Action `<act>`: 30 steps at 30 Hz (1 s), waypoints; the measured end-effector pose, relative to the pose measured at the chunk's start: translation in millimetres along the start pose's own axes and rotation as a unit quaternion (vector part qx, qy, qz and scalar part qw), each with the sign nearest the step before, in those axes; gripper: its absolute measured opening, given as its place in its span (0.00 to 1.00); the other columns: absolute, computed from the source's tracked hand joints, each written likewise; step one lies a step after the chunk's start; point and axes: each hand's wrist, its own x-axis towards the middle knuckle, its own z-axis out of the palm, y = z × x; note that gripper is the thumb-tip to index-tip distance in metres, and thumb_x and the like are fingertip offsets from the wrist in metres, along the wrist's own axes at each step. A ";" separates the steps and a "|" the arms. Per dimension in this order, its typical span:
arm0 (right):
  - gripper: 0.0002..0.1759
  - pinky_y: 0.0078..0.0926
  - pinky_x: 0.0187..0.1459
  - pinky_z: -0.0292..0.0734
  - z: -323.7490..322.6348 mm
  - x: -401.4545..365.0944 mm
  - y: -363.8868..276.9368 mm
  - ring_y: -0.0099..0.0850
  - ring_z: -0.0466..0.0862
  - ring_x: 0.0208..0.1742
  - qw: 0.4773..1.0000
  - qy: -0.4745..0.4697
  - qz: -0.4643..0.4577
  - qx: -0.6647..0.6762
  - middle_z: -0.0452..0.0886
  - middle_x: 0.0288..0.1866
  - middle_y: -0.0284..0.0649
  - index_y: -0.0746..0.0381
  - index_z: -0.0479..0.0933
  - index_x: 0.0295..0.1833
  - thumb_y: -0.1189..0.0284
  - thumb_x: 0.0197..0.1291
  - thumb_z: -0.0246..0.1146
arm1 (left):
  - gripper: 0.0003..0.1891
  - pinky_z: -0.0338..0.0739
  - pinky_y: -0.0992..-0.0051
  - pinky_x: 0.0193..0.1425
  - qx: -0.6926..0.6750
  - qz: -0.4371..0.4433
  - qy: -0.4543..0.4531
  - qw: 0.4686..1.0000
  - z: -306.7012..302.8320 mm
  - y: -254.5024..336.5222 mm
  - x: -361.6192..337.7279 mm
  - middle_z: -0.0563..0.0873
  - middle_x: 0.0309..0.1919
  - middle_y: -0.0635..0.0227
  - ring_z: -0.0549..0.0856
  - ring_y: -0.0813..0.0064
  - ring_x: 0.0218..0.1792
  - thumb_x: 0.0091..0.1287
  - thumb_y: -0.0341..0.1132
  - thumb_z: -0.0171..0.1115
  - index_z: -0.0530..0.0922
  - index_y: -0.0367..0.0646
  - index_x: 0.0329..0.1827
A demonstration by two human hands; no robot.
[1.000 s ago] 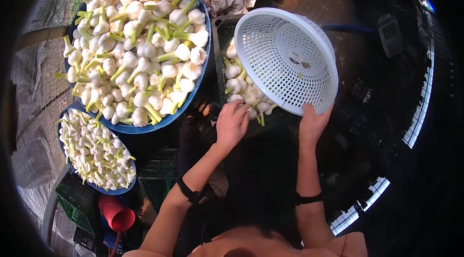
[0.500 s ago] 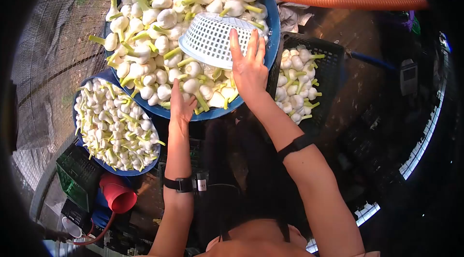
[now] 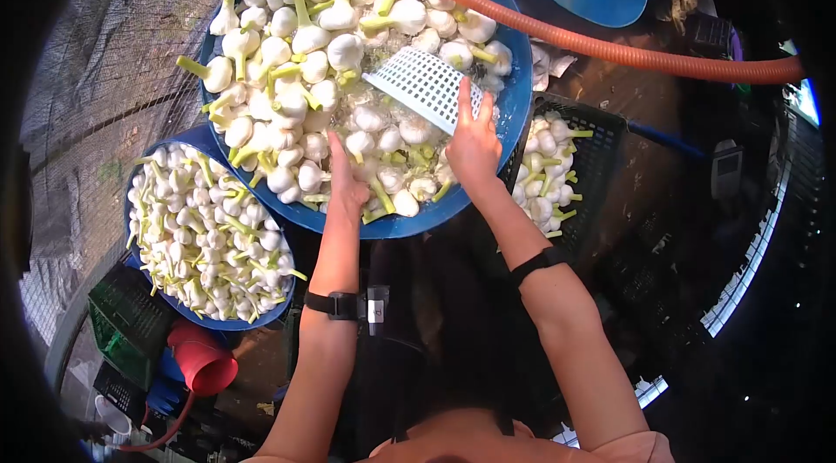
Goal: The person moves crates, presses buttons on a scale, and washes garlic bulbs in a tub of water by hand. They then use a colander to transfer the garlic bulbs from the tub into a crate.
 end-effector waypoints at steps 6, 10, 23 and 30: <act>0.53 0.46 0.49 0.78 64.8 45.2 25.4 0.54 0.81 0.48 0.986 -0.121 0.100 0.062 0.65 0.65 0.58 0.44 0.47 0.77 0.82 0.45 0.61 | 0.57 0.50 0.52 0.74 0.095 -0.015 0.100 0.990 15.1 0.5 31.2 0.50 0.76 0.56 0.54 0.54 0.74 0.55 0.76 0.52 0.47 0.41 0.77; 0.49 0.45 0.54 0.75 95.6 56.8 44.1 0.58 0.79 0.49 0.979 -0.116 0.085 0.143 0.72 0.58 0.59 0.49 0.50 0.76 0.78 0.46 0.61 | 0.39 0.71 0.56 0.63 -0.027 -0.010 0.055 0.998 30.7 -7.7 46.6 0.73 0.64 0.64 0.72 0.63 0.64 0.67 0.68 0.42 0.62 0.49 0.71; 0.38 0.23 0.22 0.76 -7.4 -2.9 46.6 0.25 0.81 0.32 0.791 -0.141 0.233 0.549 0.78 0.41 0.37 0.61 0.66 0.65 0.88 0.42 0.52 | 0.31 0.64 0.67 0.66 0.290 0.295 0.154 0.897 124.8 -19.2 -29.4 0.74 0.62 0.49 0.73 0.57 0.64 0.65 0.49 0.60 0.71 0.34 0.64; 0.33 0.30 0.27 0.85 -46.0 -50.2 45.6 0.33 0.84 0.34 0.706 -0.129 0.314 0.622 0.78 0.44 0.42 0.65 0.65 0.60 0.87 0.42 0.53 | 0.31 0.63 0.66 0.68 0.434 0.298 0.128 0.841 162.1 0.1 -110.0 0.71 0.66 0.49 0.69 0.56 0.68 0.63 0.53 0.58 0.72 0.47 0.66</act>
